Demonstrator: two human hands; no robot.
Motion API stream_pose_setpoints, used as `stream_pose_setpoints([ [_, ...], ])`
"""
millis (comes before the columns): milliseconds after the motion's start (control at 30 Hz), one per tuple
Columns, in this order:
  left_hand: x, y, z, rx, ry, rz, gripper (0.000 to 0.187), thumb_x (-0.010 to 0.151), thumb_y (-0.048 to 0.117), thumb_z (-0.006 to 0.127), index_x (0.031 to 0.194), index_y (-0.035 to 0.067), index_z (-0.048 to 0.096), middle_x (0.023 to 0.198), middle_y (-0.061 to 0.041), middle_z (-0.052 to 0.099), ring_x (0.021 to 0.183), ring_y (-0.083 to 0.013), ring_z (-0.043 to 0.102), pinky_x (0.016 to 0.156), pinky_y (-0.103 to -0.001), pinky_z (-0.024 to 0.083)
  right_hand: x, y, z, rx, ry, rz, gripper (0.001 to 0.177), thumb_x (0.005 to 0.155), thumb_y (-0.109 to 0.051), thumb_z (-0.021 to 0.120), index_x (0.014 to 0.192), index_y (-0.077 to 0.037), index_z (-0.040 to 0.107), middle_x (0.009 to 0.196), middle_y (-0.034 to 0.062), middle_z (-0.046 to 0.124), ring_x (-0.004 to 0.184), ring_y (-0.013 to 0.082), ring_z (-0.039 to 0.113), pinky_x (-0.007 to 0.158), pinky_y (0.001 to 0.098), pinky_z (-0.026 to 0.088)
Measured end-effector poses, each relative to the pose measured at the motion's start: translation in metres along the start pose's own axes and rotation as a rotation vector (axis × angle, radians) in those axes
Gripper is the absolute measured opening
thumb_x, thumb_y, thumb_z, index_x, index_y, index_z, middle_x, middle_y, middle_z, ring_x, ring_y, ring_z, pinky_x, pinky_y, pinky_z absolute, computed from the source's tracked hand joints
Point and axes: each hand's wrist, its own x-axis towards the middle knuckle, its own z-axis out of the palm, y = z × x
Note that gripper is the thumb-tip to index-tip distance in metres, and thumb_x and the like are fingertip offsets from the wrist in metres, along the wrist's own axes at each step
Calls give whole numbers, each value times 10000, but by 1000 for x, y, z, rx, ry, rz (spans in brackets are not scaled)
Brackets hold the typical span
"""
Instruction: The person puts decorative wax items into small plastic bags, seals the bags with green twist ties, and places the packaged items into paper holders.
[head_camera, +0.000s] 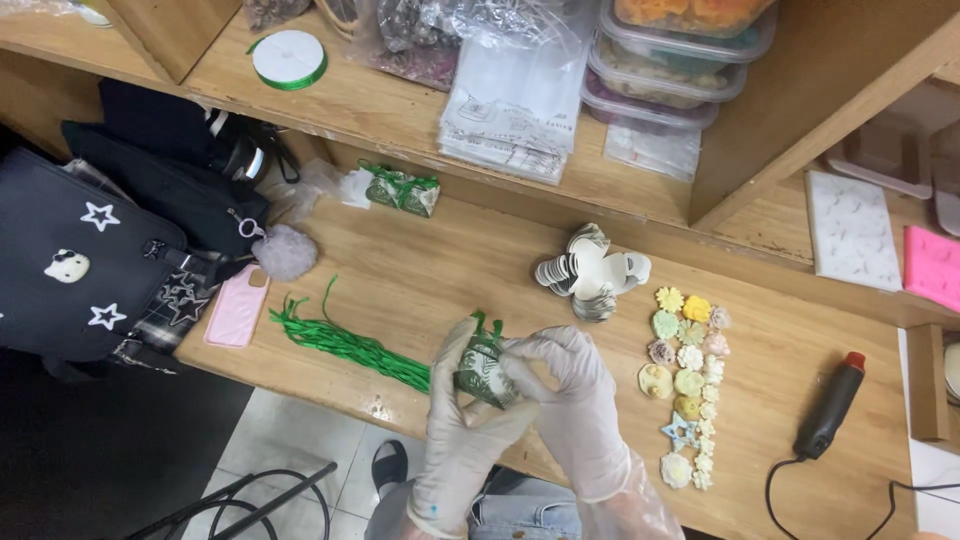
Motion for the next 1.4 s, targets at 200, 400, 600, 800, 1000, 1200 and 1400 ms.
stream_pose_setpoints([
  [200, 3, -32, -16, 115, -189, -24, 803, 707, 2, 873, 1406, 95, 489, 1425, -76, 537, 1304, -185, 561, 1091, -341, 487, 13, 0, -27, 11, -258, 38, 179, 824, -116, 771, 1003, -125, 784, 882, 38, 717, 810, 193, 704, 723, 304, 550],
  [400, 1, -14, -24, -372, -260, -596, 668, 836, 77, 750, 1462, 75, 516, 1343, -84, 644, 1172, -168, 648, 994, -342, 549, 33, -6, -40, -61, -259, 62, 283, 843, -137, 753, 1124, -161, 787, 807, 36, 681, 729, 174, 680, 680, 300, 542],
  [600, 3, -9, -23, -555, -312, -766, 638, 891, 191, 696, 1483, 75, 489, 1278, -79, 662, 1130, -164, 668, 961, -342, 558, 29, 3, -51, -27, -224, 163, 153, 817, -147, 810, 970, -150, 807, 853, -9, 747, 764, 107, 700, 706, 276, 561],
  [800, 3, -15, -6, -368, -228, -690, 610, 890, 32, 699, 1457, 137, 502, 1244, -65, 630, 1061, -130, 619, 912, -315, 544, 32, -2, -60, 41, -311, 199, 225, 760, -119, 858, 976, -179, 845, 856, -3, 763, 747, 103, 695, 709, 250, 567],
  [1000, -1, -9, 1, -262, -215, -435, 518, 860, -90, 682, 1286, 144, 502, 1357, -35, 563, 1141, -117, 579, 944, -299, 536, 33, 0, -65, 146, -295, 77, 237, 758, -90, 872, 985, -147, 831, 908, 0, 787, 814, 99, 721, 756, 248, 569],
  [1200, -5, -1, 2, -319, -298, -374, 513, 897, -113, 693, 1312, 112, 494, 1336, -87, 540, 1166, -173, 564, 972, -329, 536, 35, 2, -68, 207, -320, 56, 249, 772, -76, 862, 1009, -141, 823, 947, -2, 805, 845, 98, 726, 782, 247, 580],
  [1400, -8, -5, 6, -278, -362, -303, 604, 868, -104, 716, 1349, 139, 442, 1477, -109, 493, 1314, -179, 516, 1080, -331, 490, 33, -5, -72, 149, -332, 56, 304, 718, -78, 885, 1008, -139, 818, 931, 2, 787, 840, 95, 729, 767, 242, 575],
])
